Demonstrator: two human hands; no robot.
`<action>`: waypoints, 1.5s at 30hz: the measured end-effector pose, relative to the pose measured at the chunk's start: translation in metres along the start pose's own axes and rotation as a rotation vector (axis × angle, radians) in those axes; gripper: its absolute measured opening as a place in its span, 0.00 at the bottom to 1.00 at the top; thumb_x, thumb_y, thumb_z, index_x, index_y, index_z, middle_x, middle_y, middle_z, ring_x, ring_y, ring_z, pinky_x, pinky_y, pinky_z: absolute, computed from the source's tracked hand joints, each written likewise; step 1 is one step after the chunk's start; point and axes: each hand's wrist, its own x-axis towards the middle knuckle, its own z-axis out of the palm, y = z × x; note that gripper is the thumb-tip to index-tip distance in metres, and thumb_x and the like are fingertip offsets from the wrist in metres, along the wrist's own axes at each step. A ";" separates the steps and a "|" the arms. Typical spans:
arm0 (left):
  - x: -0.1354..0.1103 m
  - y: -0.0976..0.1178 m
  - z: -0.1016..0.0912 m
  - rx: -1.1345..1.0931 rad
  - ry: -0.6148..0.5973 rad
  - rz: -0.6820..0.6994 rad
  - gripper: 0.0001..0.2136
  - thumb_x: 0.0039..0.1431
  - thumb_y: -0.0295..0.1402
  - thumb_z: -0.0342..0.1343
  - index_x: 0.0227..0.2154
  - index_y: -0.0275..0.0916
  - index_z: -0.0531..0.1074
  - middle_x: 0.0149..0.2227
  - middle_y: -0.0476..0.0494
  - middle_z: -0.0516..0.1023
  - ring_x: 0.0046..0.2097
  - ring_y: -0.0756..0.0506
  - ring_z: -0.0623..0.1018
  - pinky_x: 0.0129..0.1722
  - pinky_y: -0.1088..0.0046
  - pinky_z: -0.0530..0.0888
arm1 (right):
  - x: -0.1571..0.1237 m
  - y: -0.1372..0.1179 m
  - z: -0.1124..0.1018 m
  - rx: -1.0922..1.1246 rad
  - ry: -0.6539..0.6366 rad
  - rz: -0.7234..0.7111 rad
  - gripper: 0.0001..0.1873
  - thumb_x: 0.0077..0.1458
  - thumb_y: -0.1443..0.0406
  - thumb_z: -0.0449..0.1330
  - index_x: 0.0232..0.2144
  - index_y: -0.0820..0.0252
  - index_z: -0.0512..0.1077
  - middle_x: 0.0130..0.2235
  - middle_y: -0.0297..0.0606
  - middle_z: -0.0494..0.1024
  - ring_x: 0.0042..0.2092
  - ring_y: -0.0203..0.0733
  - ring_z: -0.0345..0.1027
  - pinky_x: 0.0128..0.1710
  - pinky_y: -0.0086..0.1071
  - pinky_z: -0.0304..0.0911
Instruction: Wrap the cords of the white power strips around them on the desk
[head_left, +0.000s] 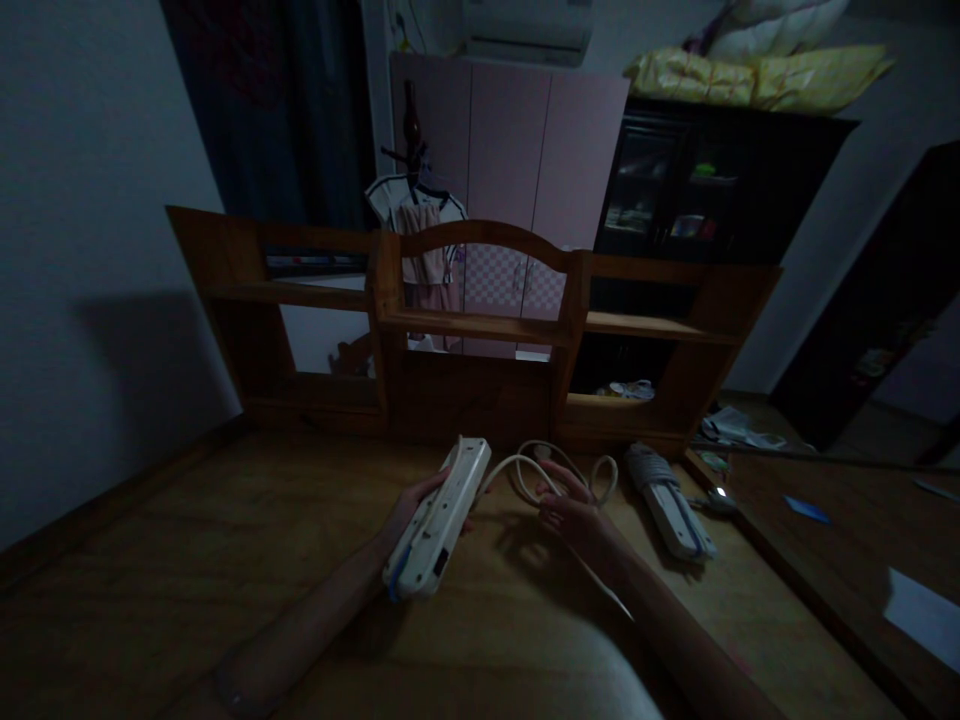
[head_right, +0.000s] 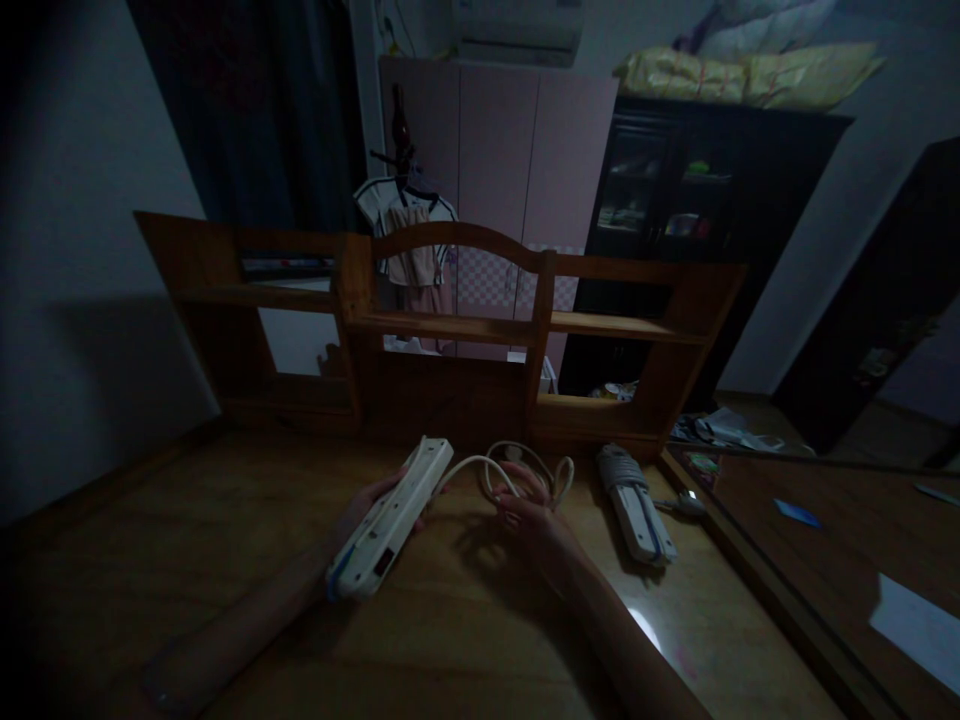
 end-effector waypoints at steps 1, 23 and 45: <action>0.002 -0.001 -0.003 -0.005 -0.002 0.018 0.24 0.62 0.43 0.47 0.51 0.26 0.67 0.29 0.35 0.80 0.25 0.43 0.79 0.17 0.76 0.72 | 0.000 0.000 0.000 0.003 -0.002 -0.001 0.29 0.45 0.66 0.66 0.51 0.51 0.67 0.41 0.37 0.73 0.40 0.41 0.65 0.42 0.34 0.59; 0.005 -0.003 -0.018 -0.024 0.000 0.206 0.29 0.59 0.46 0.48 0.58 0.32 0.61 0.31 0.36 0.79 0.23 0.47 0.77 0.19 0.75 0.73 | 0.003 0.005 0.003 0.000 -0.105 0.125 0.26 0.47 0.62 0.66 0.49 0.51 0.67 0.39 0.36 0.76 0.36 0.41 0.69 0.36 0.35 0.62; -0.146 -0.031 0.083 0.231 -0.154 0.084 0.27 0.61 0.51 0.42 0.49 0.33 0.70 0.22 0.40 0.75 0.19 0.49 0.71 0.16 0.78 0.65 | -0.062 -0.060 0.129 -0.240 -0.319 -0.443 0.27 0.47 0.64 0.64 0.51 0.47 0.67 0.57 0.34 0.66 0.60 0.46 0.54 0.56 0.40 0.54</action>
